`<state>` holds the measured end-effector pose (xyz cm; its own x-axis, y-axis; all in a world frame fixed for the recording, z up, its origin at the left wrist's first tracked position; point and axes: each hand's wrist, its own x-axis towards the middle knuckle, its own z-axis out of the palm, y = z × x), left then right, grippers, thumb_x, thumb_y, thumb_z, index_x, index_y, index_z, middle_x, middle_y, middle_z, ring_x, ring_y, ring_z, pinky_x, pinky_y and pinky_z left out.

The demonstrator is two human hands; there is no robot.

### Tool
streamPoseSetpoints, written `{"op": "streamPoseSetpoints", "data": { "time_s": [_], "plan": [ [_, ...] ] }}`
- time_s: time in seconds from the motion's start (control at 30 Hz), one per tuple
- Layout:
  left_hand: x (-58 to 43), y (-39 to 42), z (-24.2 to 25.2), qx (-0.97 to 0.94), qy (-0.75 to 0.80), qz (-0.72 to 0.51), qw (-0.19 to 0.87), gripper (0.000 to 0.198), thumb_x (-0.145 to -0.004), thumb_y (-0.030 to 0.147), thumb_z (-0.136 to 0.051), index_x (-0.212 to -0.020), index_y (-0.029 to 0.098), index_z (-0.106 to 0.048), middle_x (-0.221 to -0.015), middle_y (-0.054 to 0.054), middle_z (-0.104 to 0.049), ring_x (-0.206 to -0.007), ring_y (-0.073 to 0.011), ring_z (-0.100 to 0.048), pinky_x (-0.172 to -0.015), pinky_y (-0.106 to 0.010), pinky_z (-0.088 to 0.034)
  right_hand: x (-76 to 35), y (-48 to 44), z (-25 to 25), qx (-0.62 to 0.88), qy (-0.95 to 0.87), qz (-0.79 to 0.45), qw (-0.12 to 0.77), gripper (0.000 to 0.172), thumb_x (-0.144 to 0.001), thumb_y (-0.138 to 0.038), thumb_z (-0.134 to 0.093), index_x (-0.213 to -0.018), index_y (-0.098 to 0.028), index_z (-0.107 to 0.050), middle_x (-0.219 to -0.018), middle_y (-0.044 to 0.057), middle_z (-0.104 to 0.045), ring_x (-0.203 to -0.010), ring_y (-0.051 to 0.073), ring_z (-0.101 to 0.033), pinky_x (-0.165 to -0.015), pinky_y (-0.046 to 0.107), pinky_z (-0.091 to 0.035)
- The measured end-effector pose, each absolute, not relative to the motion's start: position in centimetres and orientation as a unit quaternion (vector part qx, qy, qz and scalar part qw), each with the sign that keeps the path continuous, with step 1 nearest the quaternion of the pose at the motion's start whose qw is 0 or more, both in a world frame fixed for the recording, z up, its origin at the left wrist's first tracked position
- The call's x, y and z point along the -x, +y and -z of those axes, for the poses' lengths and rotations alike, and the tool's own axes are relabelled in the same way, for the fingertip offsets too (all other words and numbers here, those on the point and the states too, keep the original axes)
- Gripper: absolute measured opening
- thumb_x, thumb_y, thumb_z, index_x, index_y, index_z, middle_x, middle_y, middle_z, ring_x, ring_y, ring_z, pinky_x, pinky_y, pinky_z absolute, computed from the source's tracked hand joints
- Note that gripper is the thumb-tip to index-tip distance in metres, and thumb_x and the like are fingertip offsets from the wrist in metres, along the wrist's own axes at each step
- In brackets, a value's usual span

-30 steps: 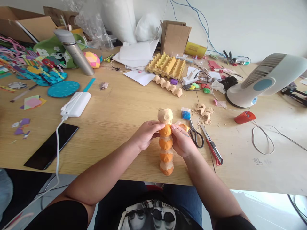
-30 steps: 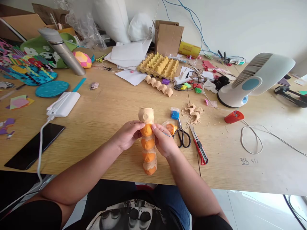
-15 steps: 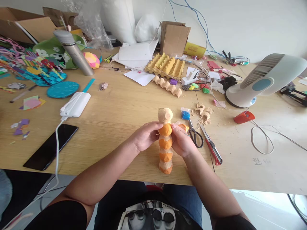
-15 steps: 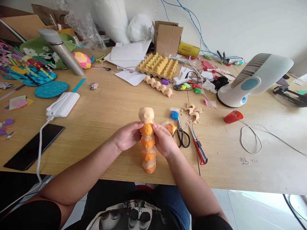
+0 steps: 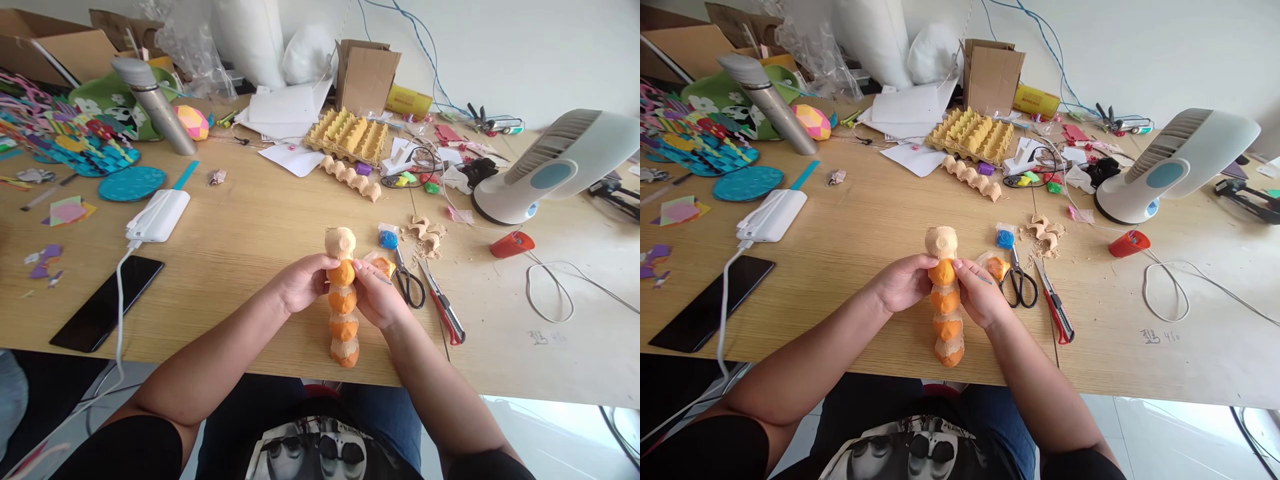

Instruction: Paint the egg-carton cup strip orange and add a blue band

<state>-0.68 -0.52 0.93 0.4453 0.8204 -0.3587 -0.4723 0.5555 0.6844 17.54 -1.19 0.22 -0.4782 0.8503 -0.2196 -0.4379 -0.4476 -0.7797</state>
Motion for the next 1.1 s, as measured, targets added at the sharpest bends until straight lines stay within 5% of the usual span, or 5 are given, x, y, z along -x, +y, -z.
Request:
{"op": "streamPoseSetpoints", "data": {
  "time_s": [0.8,1.1],
  "plan": [
    [0.32,-0.64,-1.71,-0.264,0.348,-0.415,0.798,0.038,-0.071,0.051,-0.089,-0.085,0.018,-0.077,-0.086,-0.006,-0.073,-0.085,-0.0211,-0.062,-0.076,-0.032,-0.046,-17.53,-0.86,-0.52,0.325,-0.327,-0.786,0.412,0.041,-0.077,-0.06,-0.092,-0.087,-0.024,-0.074,-0.082,0.004,-0.077,-0.099,0.028,-0.075,-0.083,0.038,-0.062],
    [0.28,-0.59,-1.32,-0.238,0.36,-0.416,0.801,0.028,-0.07,0.039,-0.086,-0.086,0.017,-0.077,-0.083,-0.004,-0.073,-0.081,-0.02,-0.061,-0.076,-0.032,-0.044,-17.48,-1.07,-0.51,0.322,-0.332,-0.786,0.41,0.04,-0.079,-0.058,-0.092,-0.087,-0.023,-0.074,-0.081,0.003,-0.076,-0.095,0.026,-0.075,-0.082,0.036,-0.06]
  ]
}}
